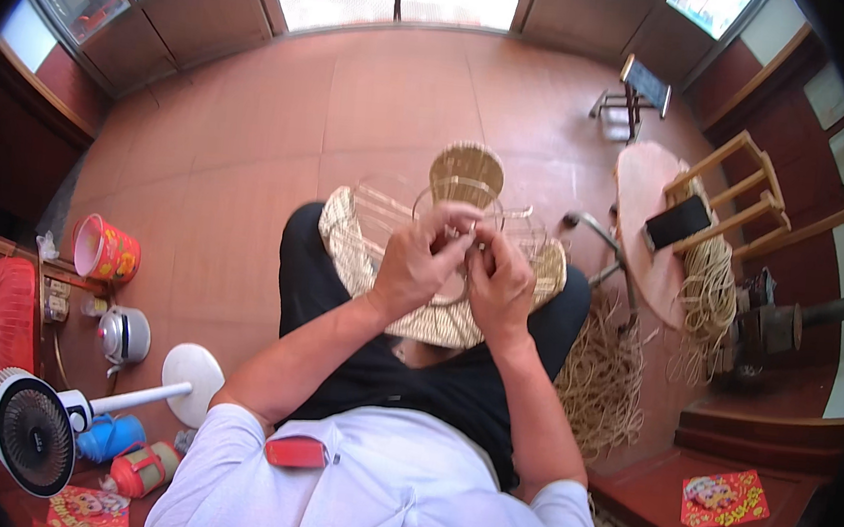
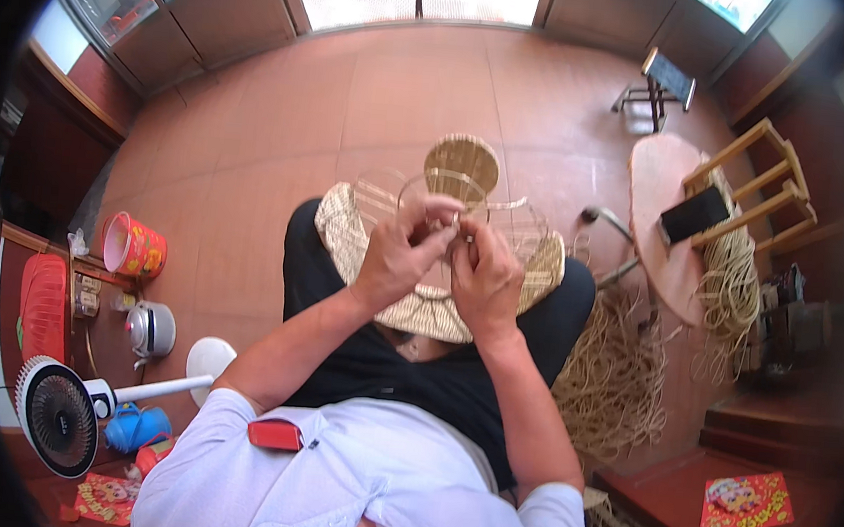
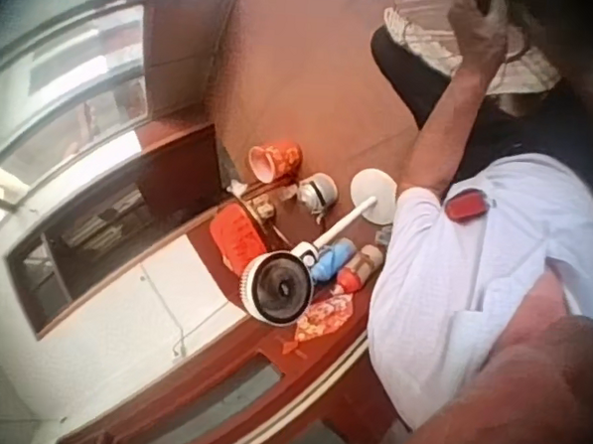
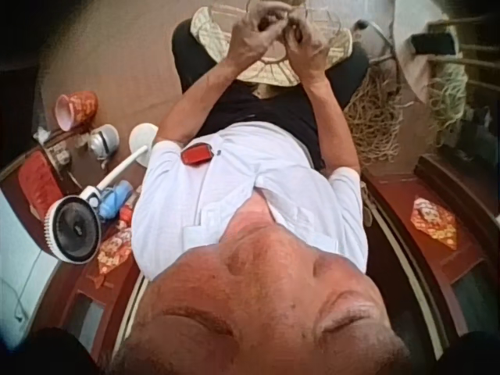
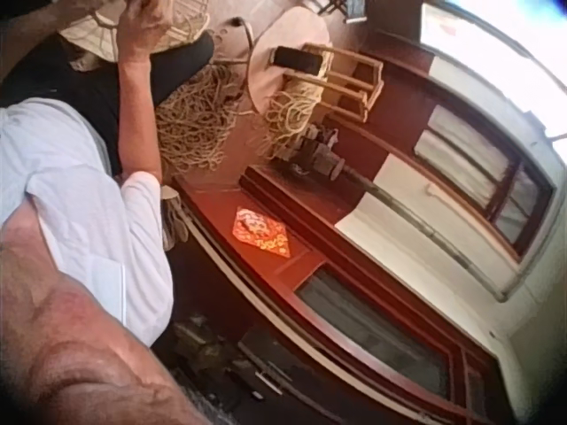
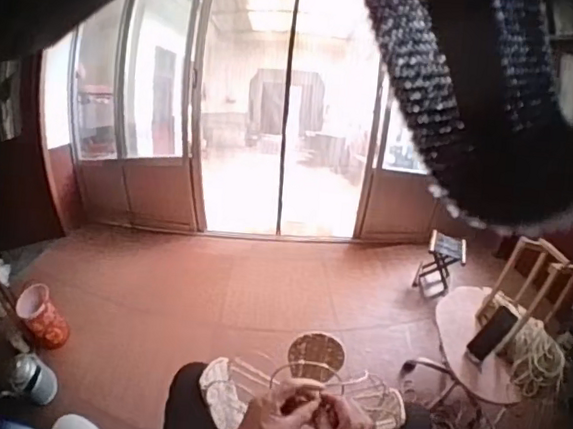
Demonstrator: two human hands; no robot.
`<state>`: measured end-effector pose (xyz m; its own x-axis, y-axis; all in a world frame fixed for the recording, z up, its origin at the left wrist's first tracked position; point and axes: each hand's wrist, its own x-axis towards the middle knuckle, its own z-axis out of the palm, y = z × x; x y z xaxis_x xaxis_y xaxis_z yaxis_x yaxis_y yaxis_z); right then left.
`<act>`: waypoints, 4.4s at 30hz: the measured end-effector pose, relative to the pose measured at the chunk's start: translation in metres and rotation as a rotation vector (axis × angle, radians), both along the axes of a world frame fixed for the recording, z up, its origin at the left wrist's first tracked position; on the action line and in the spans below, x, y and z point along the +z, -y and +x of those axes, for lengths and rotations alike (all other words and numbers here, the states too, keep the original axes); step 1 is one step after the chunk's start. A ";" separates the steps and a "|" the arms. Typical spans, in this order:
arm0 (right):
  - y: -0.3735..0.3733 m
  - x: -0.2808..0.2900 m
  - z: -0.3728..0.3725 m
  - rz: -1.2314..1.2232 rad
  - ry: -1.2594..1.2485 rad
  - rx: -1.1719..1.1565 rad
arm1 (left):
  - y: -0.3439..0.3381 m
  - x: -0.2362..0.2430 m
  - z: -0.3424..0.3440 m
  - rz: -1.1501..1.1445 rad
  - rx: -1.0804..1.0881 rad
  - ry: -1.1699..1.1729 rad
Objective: Weaving a straw basket or decorative wicker object by hand.
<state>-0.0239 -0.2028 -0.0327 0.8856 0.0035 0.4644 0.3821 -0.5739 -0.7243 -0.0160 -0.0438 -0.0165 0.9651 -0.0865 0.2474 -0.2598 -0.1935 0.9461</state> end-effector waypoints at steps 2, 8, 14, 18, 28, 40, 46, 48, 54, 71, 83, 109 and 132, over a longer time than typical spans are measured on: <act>-0.007 0.003 0.001 0.000 0.008 0.013 | -0.010 -0.006 0.002 -0.416 -0.158 -0.152; -0.011 -0.008 -0.008 -0.064 0.139 -0.078 | -0.063 -0.007 -0.006 -0.617 -0.119 -0.272; -0.010 -0.015 -0.008 -0.303 0.372 -0.001 | -0.117 0.005 0.001 -0.559 -0.007 -0.181; -0.011 -0.016 -0.015 -0.393 0.281 0.011 | -0.114 0.028 0.022 -0.488 0.007 -0.128; -0.015 -0.004 -0.024 -0.559 0.159 0.038 | -0.050 0.099 0.085 -0.369 -0.119 0.118; -0.015 -0.002 -0.022 -0.575 0.085 -0.005 | -0.040 0.087 0.059 0.137 0.021 0.160; -0.019 0.001 -0.020 -0.505 0.105 0.035 | -0.052 0.010 0.061 -0.110 -0.260 -0.146; -0.017 0.000 -0.020 -0.508 0.084 0.024 | -0.050 0.015 0.057 -0.153 -0.304 -0.207; -0.017 -0.001 -0.020 -0.488 0.113 0.030 | -0.052 0.006 0.050 -0.169 -0.164 -0.156; -0.016 -0.002 -0.015 -0.409 0.173 0.004 | -0.037 0.002 0.009 0.715 0.276 0.380; -0.024 0.001 -0.008 -0.267 0.231 -0.033 | -0.071 -0.002 0.005 0.801 0.365 0.408; -0.031 0.043 0.024 -0.446 -0.087 0.080 | -0.075 0.018 -0.004 0.586 0.280 0.460; -0.056 0.004 0.022 -0.337 0.247 -0.062 | -0.235 0.041 0.003 0.926 0.533 -0.031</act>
